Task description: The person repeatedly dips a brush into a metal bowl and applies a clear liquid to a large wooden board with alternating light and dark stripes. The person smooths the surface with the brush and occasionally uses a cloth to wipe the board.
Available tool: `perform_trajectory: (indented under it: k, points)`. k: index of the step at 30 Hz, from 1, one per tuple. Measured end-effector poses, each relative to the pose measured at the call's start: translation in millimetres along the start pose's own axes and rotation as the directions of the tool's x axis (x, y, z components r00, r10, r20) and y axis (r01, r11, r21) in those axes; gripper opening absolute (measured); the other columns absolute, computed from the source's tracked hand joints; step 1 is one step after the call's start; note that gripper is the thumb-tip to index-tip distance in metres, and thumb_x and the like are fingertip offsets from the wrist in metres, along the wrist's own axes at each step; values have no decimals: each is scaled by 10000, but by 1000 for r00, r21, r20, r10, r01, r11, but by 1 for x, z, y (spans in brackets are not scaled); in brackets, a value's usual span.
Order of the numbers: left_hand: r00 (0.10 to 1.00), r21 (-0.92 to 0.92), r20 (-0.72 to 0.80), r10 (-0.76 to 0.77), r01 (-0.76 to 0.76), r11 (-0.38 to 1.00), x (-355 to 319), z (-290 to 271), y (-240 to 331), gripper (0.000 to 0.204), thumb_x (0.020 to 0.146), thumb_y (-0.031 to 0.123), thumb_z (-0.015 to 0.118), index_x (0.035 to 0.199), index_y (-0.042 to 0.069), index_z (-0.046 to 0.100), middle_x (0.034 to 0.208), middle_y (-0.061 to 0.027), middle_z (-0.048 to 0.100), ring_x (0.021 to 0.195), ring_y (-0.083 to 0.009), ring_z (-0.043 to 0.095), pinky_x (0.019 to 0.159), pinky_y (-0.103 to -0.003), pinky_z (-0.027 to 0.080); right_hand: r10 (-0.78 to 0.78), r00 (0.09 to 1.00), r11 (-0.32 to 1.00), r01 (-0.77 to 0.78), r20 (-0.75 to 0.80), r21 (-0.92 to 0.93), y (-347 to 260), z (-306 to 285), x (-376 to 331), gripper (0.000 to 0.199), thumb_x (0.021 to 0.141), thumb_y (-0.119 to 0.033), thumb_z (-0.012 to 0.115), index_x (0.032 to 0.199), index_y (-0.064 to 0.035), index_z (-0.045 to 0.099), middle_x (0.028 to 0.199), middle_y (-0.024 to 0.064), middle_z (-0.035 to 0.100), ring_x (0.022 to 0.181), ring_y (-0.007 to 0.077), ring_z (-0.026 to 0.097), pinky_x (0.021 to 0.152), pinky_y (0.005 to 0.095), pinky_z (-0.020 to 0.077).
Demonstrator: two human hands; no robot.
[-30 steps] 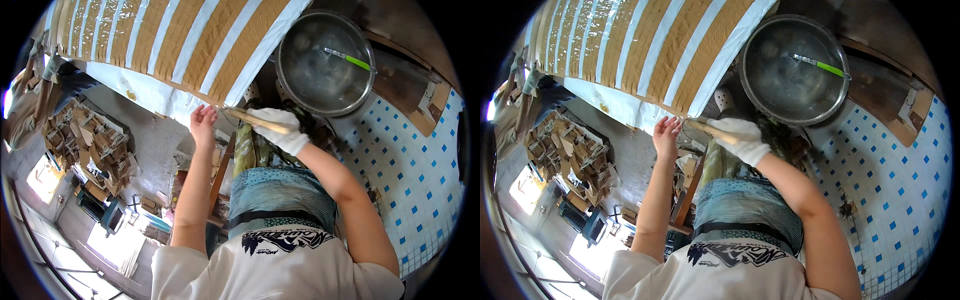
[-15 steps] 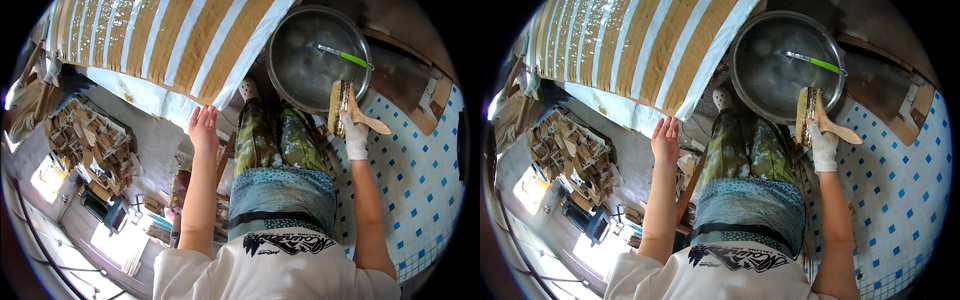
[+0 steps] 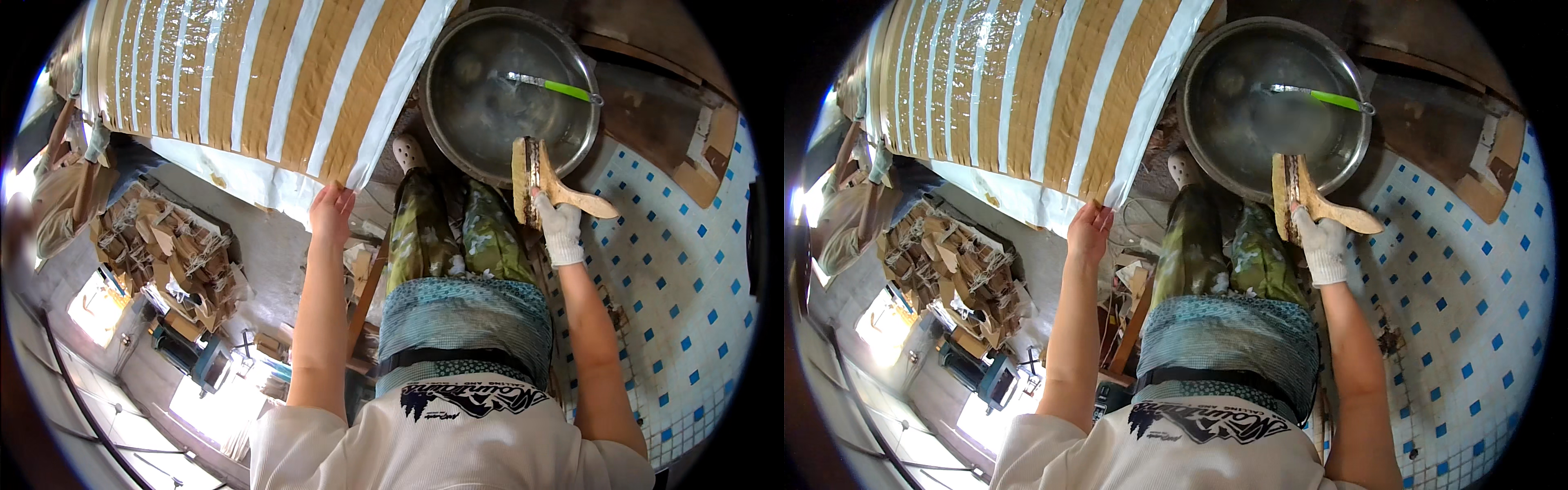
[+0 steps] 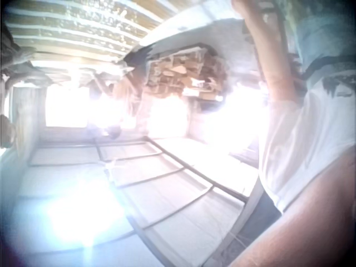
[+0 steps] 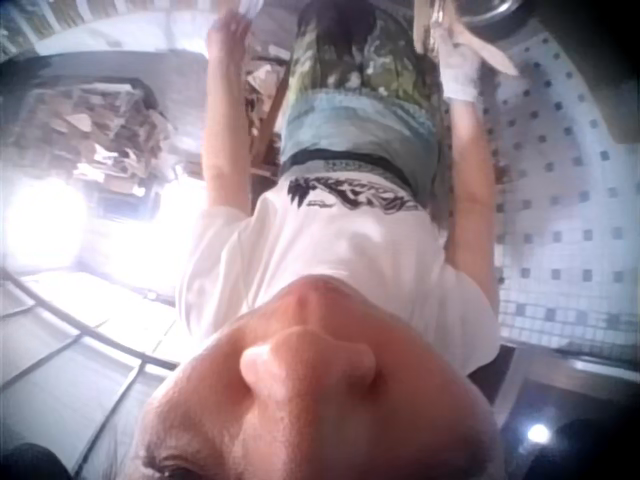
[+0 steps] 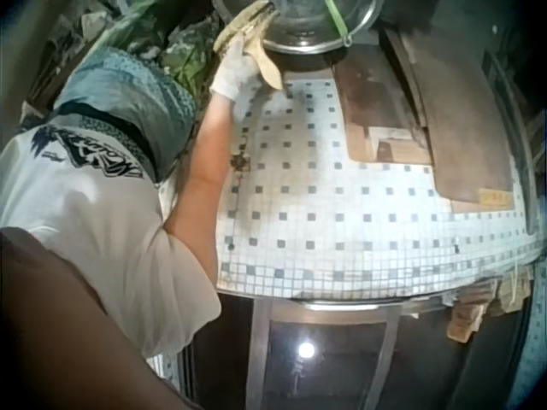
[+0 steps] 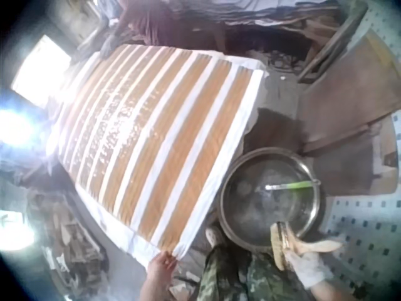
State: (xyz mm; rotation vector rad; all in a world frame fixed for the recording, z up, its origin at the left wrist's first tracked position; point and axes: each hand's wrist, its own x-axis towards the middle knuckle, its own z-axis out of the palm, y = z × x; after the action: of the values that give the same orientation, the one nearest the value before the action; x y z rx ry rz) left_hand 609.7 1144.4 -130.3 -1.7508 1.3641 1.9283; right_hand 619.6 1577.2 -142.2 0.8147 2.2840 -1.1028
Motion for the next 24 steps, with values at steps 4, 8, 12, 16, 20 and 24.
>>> perform_trajectory:
  k: [4, 8, 12, 16, 20, 24]
  points:
    - [984, 69, 118, 132, -141, 988, 2, 7, -1, 179, 1032, 197, 531, 1110, 38, 558, 1091, -63, 639, 977, -189, 635, 954, -409, 513, -80, 997, 995, 80, 2, 65, -8, 2, 0, 529, 835, -477, 740, 889, 49, 715, 683, 121, 680, 652, 177, 641, 671, 365, 498]
    - [958, 59, 134, 253, -263, 963, 1, 9, -6, 160, 1035, 196, 523, 1072, 43, 551, 1098, -59, 642, 1022, -189, 631, 968, -414, 515, -11, 995, 996, 20, 98, -91, -20, -2, -3, 480, 853, -431, 734, 961, 36, 716, 808, 128, 713, 754, 178, 660, 735, 351, 509]
    - [959, -173, 155, 238, -211, 962, -29, 19, 19, 134, 1032, 170, 517, 1072, 46, 549, 1104, -66, 642, 1056, -203, 624, 1005, -445, 499, -226, 898, 965, 153, 377, 213, -66, 8, -12, 442, 893, -355, 699, 1138, 12, 686, 1050, 115, 725, 909, 192, 672, 826, 329, 524]
    - [945, -155, 245, 218, -184, 971, -43, 14, 47, 194, 1028, 174, 533, 1162, 37, 560, 1186, -81, 630, 1093, -245, 613, 1017, -471, 470, -415, 567, 810, 586, 712, 5, -118, 56, -15, 620, 886, -555, 620, 1122, 15, 679, 969, 189, 697, 886, 279, 666, 828, 369, 516]
    - [926, 58, 338, 166, -197, 979, -37, 5, 75, 181, 1026, 184, 537, 1119, 38, 592, 1162, -54, 639, 1059, -203, 609, 1010, -437, 467, -79, 237, 755, 649, 968, -97, -197, 100, -26, 655, 846, -612, 636, 1027, 16, 684, 890, 217, 669, 839, 359, 648, 783, 430, 493]
    - [928, 111, 312, 206, -251, 962, -25, 3, 88, 147, 1003, 180, 583, 1069, 72, 657, 1082, -5, 660, 1040, -110, 580, 970, -339, 431, 25, -11, 699, 715, 1000, -10, -202, 147, -25, 748, 831, -633, 654, 1153, 42, 630, 1164, 214, 657, 1054, 350, 637, 921, 429, 475]
